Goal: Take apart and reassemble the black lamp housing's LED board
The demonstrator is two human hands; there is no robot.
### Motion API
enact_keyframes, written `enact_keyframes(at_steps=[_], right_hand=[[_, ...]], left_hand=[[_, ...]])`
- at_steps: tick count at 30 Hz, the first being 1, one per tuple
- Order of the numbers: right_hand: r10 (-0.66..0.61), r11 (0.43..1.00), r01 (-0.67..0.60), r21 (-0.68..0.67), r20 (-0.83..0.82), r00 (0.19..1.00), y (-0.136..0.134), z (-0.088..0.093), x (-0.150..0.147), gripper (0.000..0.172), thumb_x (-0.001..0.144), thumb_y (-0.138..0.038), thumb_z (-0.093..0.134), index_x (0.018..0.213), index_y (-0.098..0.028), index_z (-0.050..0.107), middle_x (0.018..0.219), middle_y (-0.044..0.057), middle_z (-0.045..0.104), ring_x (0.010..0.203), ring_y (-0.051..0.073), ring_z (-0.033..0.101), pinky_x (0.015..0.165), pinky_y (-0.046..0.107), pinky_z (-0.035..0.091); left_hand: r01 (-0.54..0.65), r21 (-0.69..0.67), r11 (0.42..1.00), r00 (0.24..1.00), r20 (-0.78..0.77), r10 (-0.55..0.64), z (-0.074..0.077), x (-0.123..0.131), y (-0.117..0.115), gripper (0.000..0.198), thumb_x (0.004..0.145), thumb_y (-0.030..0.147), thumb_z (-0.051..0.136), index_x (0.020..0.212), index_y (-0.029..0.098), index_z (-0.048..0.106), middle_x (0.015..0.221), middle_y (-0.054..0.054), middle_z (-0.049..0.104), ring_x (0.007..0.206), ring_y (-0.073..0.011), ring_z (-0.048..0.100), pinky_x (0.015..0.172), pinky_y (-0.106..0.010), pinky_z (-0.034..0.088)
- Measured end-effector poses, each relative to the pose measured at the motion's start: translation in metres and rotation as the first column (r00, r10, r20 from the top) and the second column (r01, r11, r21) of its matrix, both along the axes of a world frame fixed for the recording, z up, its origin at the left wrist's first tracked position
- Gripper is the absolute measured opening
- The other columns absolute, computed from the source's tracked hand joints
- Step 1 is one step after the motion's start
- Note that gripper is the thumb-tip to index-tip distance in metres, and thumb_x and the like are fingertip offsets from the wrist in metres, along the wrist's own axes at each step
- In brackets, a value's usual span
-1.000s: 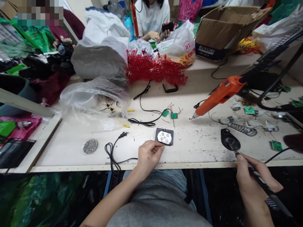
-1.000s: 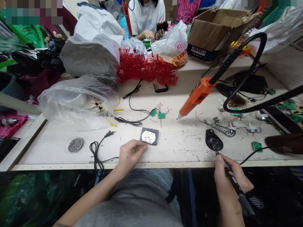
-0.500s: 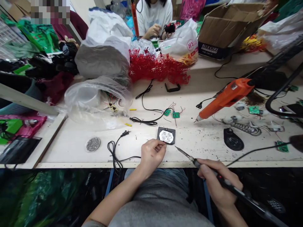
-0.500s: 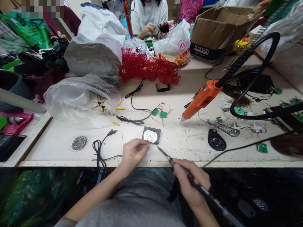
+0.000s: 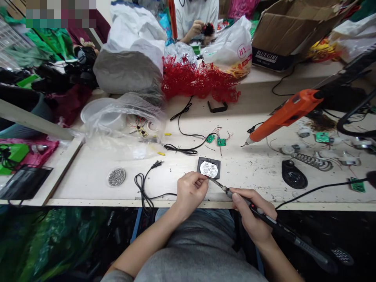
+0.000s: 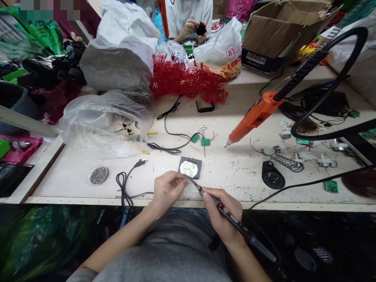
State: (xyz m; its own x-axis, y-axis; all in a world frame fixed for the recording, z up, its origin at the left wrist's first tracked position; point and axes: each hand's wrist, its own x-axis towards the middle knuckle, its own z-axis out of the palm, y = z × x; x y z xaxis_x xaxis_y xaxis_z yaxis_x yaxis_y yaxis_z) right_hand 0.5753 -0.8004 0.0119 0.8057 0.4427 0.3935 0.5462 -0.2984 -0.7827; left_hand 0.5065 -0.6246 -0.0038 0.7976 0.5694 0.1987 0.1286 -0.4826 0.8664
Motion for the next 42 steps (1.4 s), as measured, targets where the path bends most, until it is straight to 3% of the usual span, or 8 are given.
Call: enact_keyframes(at_steps=[9, 21, 42], right_hand=[[0.039, 0.999, -0.039, -0.004, 0.029, 0.999, 0.003, 0.000, 0.002, 0.011, 0.093, -0.024, 0.064, 0.097, -0.026, 0.074, 0.080, -0.002, 0.077, 0.057, 0.012, 0.069, 0.059, 0.022, 0.058], [0.027, 0.999, -0.027, -0.019, 0.025, 0.999, 0.005, -0.004, 0.002, 0.013, 0.094, -0.029, 0.062, 0.095, -0.025, 0.075, 0.080, 0.001, 0.077, 0.057, 0.015, 0.070, 0.064, 0.028, 0.062], [0.078, 0.995, -0.068, -0.078, 0.140, 0.987, 0.004, 0.013, -0.005, 0.011, 0.095, -0.022, 0.061, 0.099, -0.024, 0.071, 0.087, 0.004, 0.078, 0.075, 0.018, 0.075, 0.067, 0.028, 0.062]], left_hand=[[0.000, 0.009, 1.000, 1.000, 0.009, 0.000, -0.001, 0.000, 0.000, 0.009, 0.077, 0.012, 0.064, 0.074, 0.016, 0.072, 0.062, -0.001, 0.067, 0.052, -0.0103, 0.061, 0.052, -0.019, 0.050], [0.005, 0.026, 1.000, 1.000, -0.005, -0.005, -0.001, 0.000, 0.000, 0.010, 0.078, 0.014, 0.063, 0.073, 0.018, 0.071, 0.063, -0.001, 0.067, 0.053, -0.0107, 0.061, 0.054, -0.020, 0.051], [-0.020, 0.011, 1.000, 0.999, -0.032, 0.021, -0.001, -0.002, -0.001, 0.012, 0.076, 0.012, 0.062, 0.072, 0.018, 0.071, 0.065, -0.001, 0.069, 0.055, -0.0113, 0.061, 0.055, -0.021, 0.051]])
